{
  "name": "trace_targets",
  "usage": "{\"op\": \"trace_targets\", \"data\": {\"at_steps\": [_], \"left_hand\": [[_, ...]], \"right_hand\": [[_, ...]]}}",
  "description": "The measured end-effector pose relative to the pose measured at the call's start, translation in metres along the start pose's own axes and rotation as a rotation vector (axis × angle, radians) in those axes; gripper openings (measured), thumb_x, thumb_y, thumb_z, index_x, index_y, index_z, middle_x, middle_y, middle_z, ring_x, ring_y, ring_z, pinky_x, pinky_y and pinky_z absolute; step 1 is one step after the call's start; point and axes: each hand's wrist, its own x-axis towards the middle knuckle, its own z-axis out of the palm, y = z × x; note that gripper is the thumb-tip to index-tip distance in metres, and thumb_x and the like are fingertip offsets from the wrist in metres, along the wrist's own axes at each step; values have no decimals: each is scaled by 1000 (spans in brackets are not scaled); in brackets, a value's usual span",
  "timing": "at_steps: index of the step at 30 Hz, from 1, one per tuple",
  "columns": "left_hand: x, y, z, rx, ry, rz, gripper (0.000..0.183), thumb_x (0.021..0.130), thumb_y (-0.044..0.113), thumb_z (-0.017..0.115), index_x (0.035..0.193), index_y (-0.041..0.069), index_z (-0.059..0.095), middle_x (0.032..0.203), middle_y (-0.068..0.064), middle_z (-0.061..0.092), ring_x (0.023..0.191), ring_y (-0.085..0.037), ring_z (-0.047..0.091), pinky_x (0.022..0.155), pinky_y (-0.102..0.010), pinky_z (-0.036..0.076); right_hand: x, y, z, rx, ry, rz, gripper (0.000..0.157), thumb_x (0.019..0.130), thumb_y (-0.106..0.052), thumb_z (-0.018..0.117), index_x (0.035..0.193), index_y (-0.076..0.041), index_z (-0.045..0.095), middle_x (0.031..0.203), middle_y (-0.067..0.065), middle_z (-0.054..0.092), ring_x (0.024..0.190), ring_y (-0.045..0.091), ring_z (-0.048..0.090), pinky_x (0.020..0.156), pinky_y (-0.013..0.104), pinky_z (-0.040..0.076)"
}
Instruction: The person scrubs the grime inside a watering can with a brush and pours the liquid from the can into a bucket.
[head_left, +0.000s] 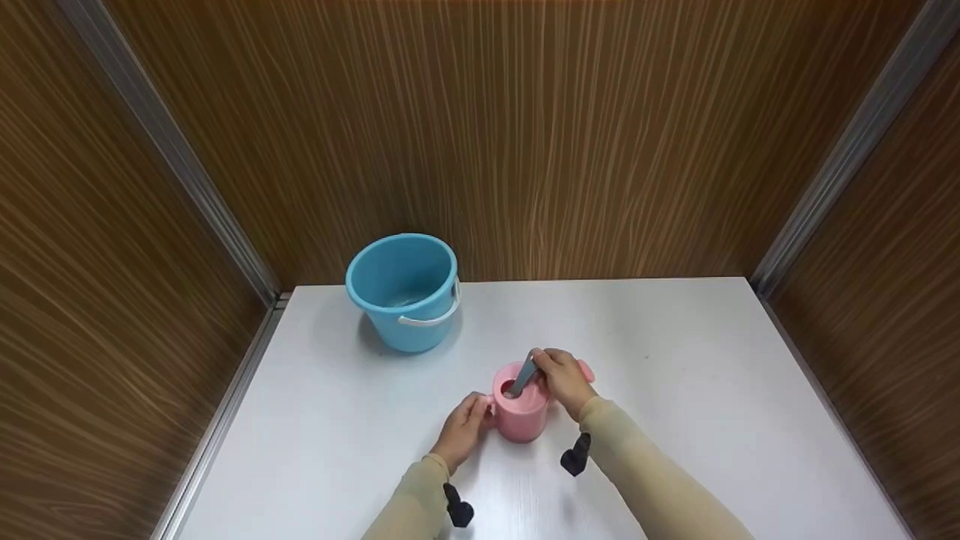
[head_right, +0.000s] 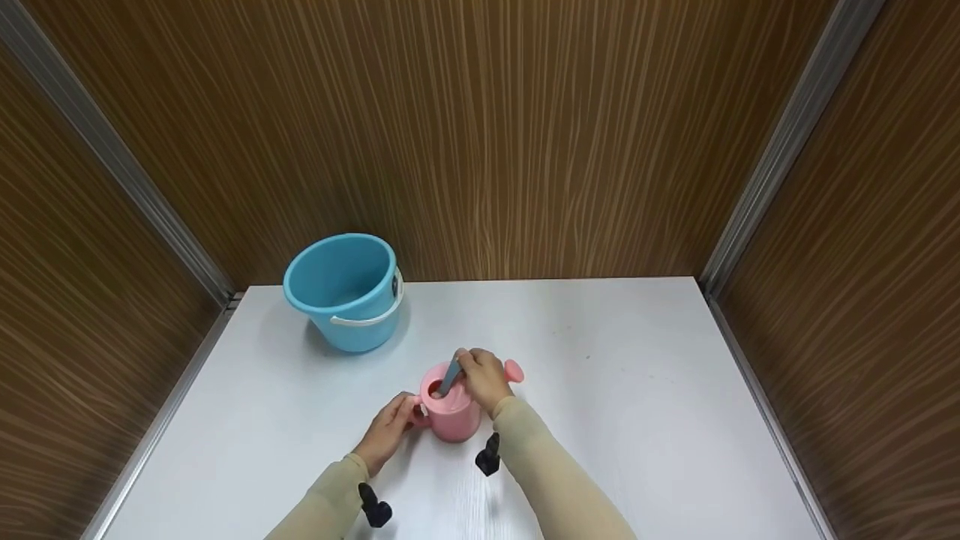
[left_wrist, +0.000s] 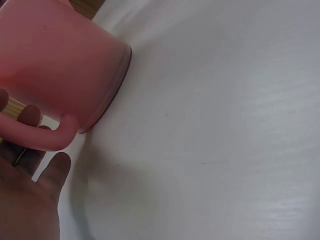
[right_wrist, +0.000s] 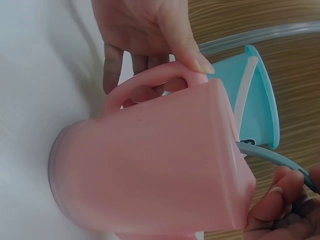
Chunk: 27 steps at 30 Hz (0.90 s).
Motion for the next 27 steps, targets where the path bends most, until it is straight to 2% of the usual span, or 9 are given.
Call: {"op": "trace_targets", "data": {"at_steps": [4,10,14,20,27], "left_hand": [[0,1,1,-8,-5,9,44,100,53,36,107,16,57,108,-5,58,105,-23,57,95,-41,41],[1,1,1,-11,0,15,46,99,54,37,105,13,56,104,-4,57,103,-25,57,91,-38,42],[1,0,1,-20,-1,14,48,98,57,36,103,14,56,104,-7,55,103,-28,55,90,-40,42],[1,-1,1,-4,0,-3,48,98,58,35,101,15,55,106,-12,55,102,-29,53,87,-39,41],[2,-1,1,5,4,27,43,101,49,36,102,11,56,104,-16,57,100,-31,54,86,-38,41]], "right_hand": [[1,2,-3,158,13,35,34,104,-24,43,83,-1,56,68,4,50,60,14,44,53,24,38],[0,2,-6,258,-8,62,31,105,-21,40,86,0,52,70,5,48,64,16,43,54,26,38],[-1,2,-6,263,-20,51,31,105,-20,38,85,0,51,71,6,46,65,18,42,55,27,37],[-2,3,-3,240,13,44,32,104,-24,42,83,-3,52,69,4,47,63,15,42,53,24,36],[-2,0,-1,139,-9,34,32,104,-25,43,86,-1,54,73,4,49,65,15,44,58,24,37]]}}
